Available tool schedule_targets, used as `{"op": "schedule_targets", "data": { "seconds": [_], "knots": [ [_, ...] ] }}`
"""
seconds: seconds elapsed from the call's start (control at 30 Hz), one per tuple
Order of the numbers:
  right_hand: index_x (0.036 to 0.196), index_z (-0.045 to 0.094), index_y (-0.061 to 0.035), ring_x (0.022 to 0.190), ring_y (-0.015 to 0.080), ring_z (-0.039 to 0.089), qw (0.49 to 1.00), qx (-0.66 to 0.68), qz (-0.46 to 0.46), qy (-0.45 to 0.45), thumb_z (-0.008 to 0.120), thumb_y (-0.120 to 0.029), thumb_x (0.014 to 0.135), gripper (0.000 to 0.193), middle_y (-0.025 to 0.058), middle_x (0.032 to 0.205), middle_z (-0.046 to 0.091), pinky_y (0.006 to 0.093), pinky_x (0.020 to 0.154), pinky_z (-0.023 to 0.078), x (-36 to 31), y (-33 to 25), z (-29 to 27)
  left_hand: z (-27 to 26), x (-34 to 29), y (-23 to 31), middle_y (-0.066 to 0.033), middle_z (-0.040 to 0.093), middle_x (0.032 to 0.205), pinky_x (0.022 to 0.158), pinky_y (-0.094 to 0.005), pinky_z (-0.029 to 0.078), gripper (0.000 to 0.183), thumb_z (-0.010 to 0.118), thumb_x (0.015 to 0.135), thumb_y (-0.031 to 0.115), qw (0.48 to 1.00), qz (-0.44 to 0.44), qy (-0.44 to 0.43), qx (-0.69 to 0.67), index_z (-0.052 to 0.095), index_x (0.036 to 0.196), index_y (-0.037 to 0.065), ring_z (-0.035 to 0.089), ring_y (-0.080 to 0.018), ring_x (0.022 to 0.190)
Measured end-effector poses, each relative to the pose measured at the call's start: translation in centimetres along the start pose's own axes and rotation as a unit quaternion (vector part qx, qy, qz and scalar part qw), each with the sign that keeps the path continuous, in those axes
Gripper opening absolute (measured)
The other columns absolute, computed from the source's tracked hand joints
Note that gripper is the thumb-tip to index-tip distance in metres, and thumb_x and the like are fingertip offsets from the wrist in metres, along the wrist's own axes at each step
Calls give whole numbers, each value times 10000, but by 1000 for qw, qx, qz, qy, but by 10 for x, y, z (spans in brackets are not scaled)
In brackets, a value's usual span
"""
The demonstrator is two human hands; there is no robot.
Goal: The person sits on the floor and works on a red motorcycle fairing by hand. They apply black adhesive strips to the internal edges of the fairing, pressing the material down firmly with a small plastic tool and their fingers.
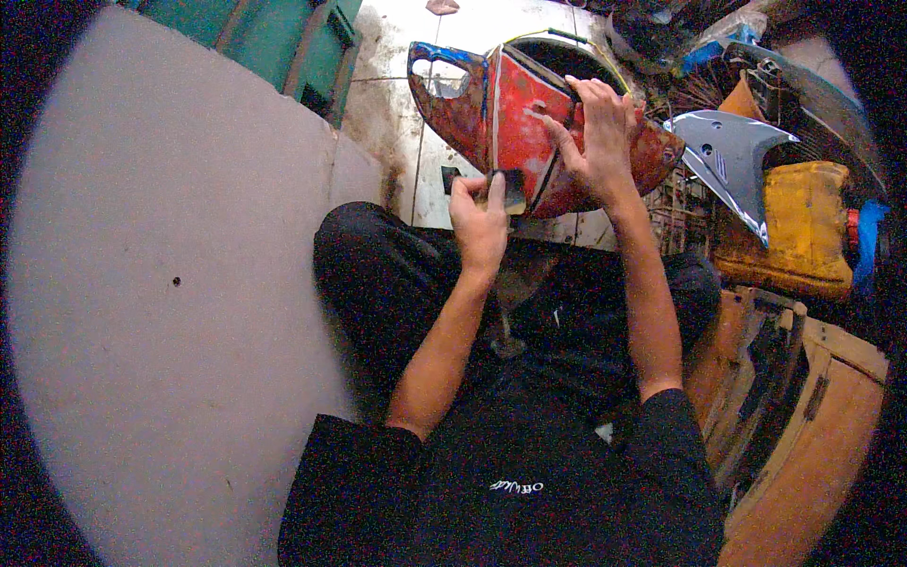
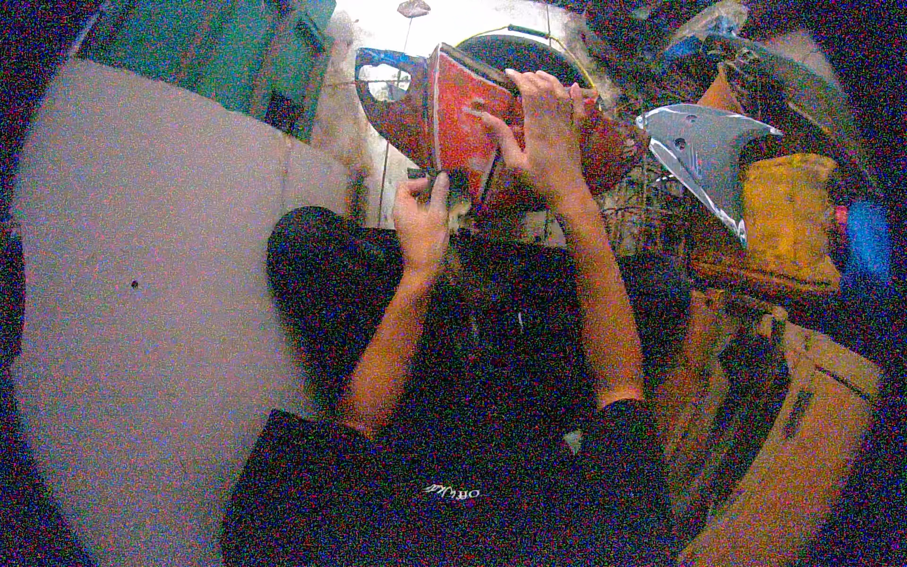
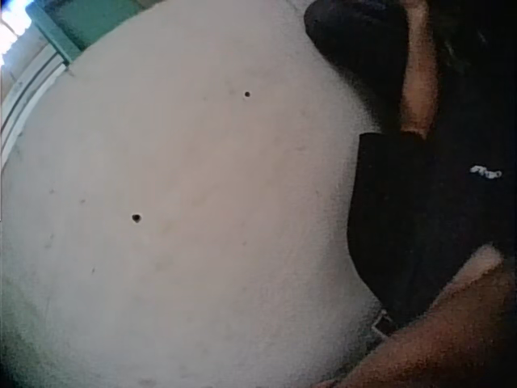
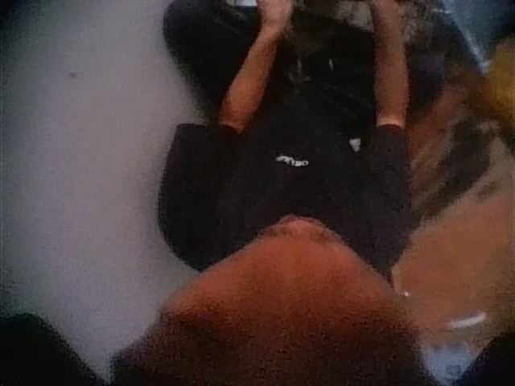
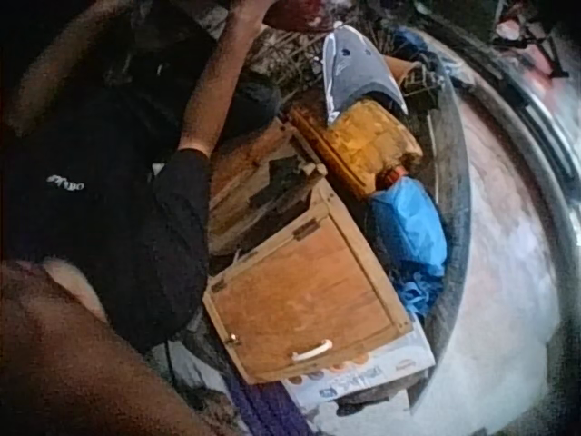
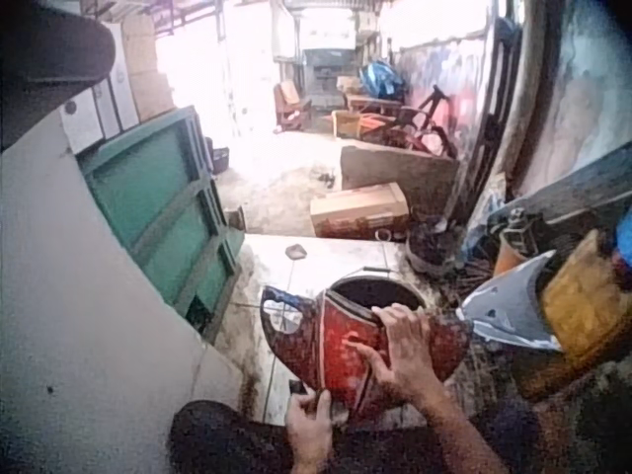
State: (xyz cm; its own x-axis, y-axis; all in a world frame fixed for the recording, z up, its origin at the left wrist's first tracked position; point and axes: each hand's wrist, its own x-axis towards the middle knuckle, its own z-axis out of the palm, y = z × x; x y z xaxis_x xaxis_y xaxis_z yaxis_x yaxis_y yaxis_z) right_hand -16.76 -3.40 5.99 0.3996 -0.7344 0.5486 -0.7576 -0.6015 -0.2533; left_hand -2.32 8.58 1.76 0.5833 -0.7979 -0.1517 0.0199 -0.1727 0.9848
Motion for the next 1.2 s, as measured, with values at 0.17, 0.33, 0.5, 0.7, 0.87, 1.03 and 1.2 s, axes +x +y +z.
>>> {"op": "schedule_targets", "data": {
  "seconds": [0.17, 0.33, 0.5, 0.7, 0.87, 1.03, 1.2],
  "knots": [
    [1386, 440, -110, 1325, 312, 388, 1000, -14, -1, -1, 636, -452, 886, 637, 122, 1346, 487, 544, 1147, 149, 0, 4, 0, 1, 3, -6, -76, 601, 817, 717, -316, 477, 285, 700, 912, 223, 999, 15, -13, 37, 548, 904, -18, 554, -152, 754],
    [1386, 441, -100, 1334, 310, 383, 1000, -10, 4, 1, 624, -444, 895, 626, 124, 1343, 492, 542, 1145, 157, -1, -4, -1, 2, 6, 2, -87, 603, 812, 714, -320, 475, 284, 697, 913, 229, 1000, 16, 3, 23, 558, 906, -18, 554, -160, 745],
    [1381, 446, -99, 1339, 302, 384, 1000, -3, 6, 2, 609, -436, 906, 605, 111, 1350, 497, 540, 1152, 143, 0, -2, -2, -2, 3, 5, -93, 608, 819, 723, -329, 470, 293, 698, 911, 239, 998, 10, -4, 58, 569, 884, -23, 556, -175, 748],
    [1362, 458, -88, 1313, 324, 405, 1000, -10, 4, 5, 610, -452, 898, 610, 137, 1334, 504, 541, 1142, 169, 0, -1, 0, -7, 1, -1, -90, 609, 812, 714, -333, 471, 287, 703, 904, 232, 998, -23, -13, 61, 574, 892, -25, 556, -181, 744],
    [1369, 455, -101, 1311, 324, 406, 1000, -4, 10, 13, 610, -448, 896, 607, 137, 1331, 505, 531, 1147, 149, -1, -1, 1, 8, 19, 15, -84, 604, 796, 708, -325, 474, 290, 704, 903, 242, 999, 25, 13, 34, 577, 890, -19, 558, -168, 737],
    [1390, 443, -116, 1325, 294, 387, 1000, -6, 15, 1, 629, -425, 895, 613, 109, 1341, 493, 521, 1152, 144, 2, -3, -1, 14, 56, 47, -131, 647, 835, 731, -351, 494, 287, 724, 882, 227, 992, 99, 12, 81, 595, 898, -29, 611, -209, 758],
    [1388, 436, -112, 1328, 316, 383, 1000, 13, 6, 17, 634, -428, 885, 626, 131, 1343, 486, 546, 1151, 130, 0, 1, 4, 13, 80, 69, -141, 665, 794, 714, -380, 502, 265, 730, 867, 209, 977, 148, -35, 147, 611, 875, -28, 642, -258, 736]
  ]
}}
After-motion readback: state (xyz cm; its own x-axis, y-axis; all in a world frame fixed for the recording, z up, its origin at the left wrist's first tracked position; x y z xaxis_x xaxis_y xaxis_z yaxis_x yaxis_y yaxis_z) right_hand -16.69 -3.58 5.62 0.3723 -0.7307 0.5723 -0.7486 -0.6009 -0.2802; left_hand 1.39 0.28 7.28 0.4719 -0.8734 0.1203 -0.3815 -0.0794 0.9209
